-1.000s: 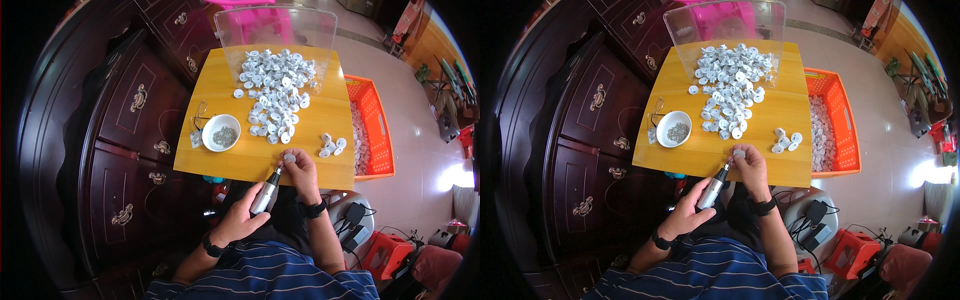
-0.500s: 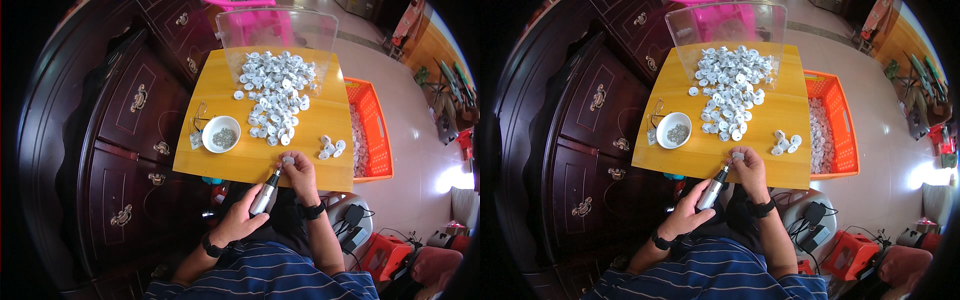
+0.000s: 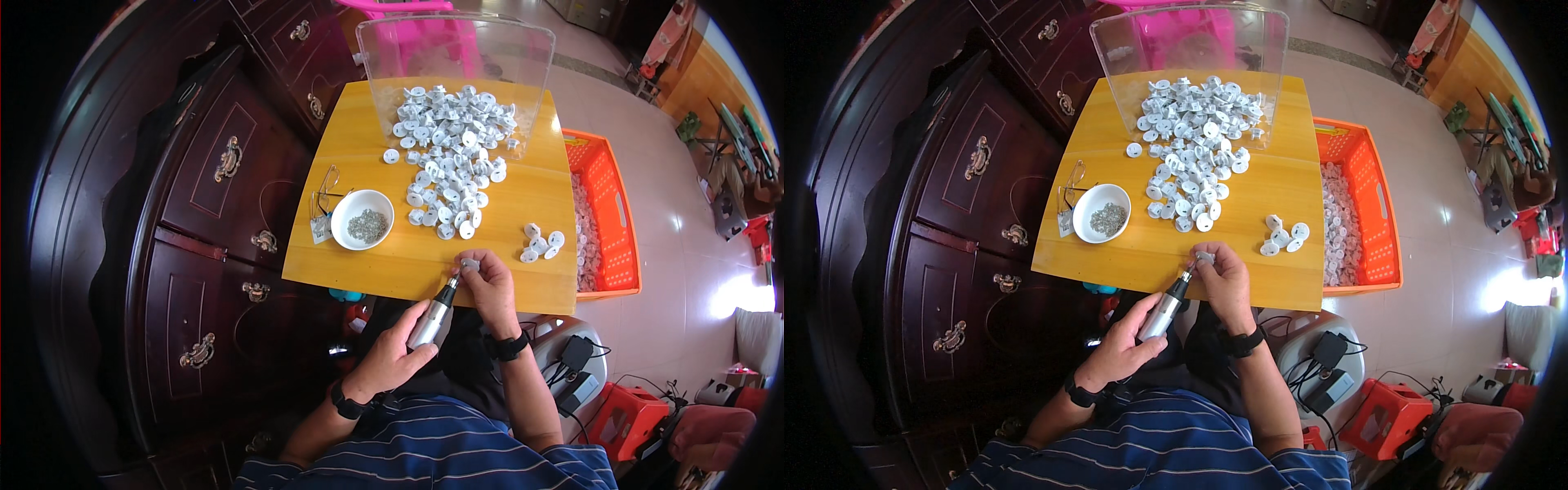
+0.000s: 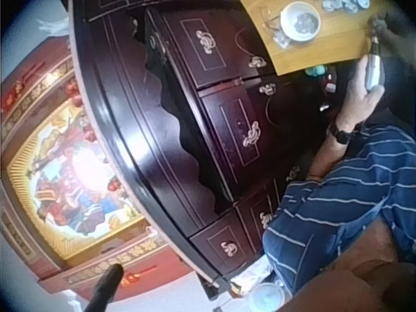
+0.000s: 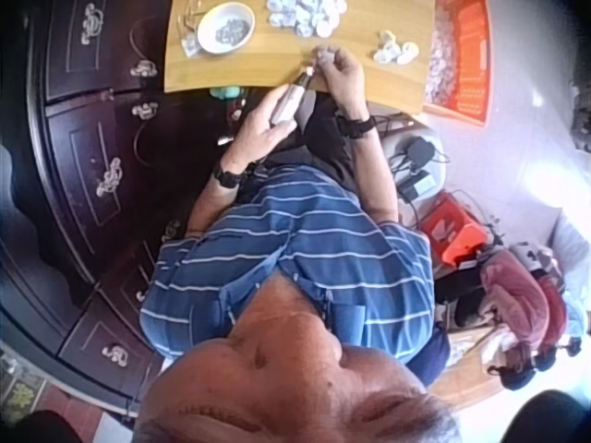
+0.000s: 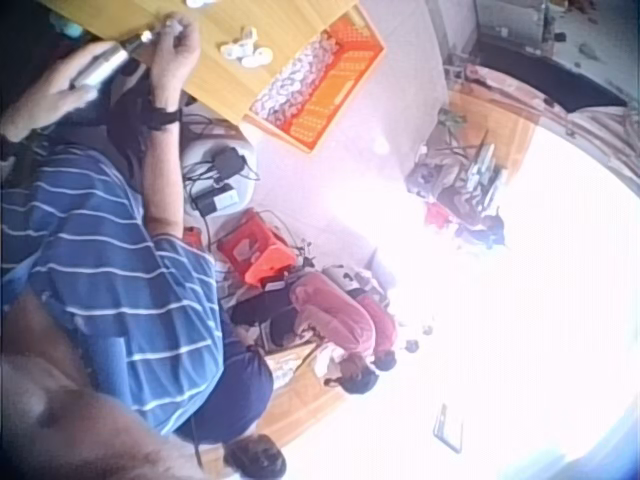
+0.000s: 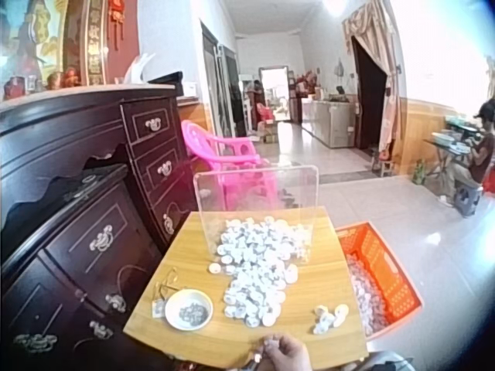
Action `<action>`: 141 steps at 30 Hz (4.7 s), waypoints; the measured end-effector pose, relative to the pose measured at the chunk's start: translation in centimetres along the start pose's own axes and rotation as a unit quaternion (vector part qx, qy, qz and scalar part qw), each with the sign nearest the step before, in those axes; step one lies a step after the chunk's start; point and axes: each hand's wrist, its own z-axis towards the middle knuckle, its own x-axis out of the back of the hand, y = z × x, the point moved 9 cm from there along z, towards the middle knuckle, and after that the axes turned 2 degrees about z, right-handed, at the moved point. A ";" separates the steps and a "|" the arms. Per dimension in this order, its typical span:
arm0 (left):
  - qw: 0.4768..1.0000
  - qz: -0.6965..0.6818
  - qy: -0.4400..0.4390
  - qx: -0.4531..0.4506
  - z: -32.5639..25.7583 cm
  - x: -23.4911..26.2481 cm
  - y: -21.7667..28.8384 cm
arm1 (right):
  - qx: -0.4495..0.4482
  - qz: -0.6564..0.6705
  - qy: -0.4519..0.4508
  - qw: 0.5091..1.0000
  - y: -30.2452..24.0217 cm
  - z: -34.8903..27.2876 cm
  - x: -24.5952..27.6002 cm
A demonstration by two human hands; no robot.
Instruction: Assembling small white plastic components by inserting parts and securing them with an electric screwdriver.
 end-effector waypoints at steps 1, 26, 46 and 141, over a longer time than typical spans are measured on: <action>1.000 0.000 0.000 0.000 0.0 0.0 0.0 | 0.003 0.002 -0.003 1.000 0.1 0.0 0.0; 0.997 -0.069 -0.022 0.013 0.0 -0.3 0.4 | 0.010 0.014 -0.007 1.000 -0.3 -0.1 0.3; 0.998 -0.036 -0.046 -0.024 -1.8 -0.3 0.1 | 0.181 -0.305 0.208 0.911 -9.1 -5.9 10.5; 0.995 -0.033 0.079 -0.049 -8.3 4.7 -6.6 | 0.190 -0.797 -0.209 0.534 -0.7 10.3 -23.9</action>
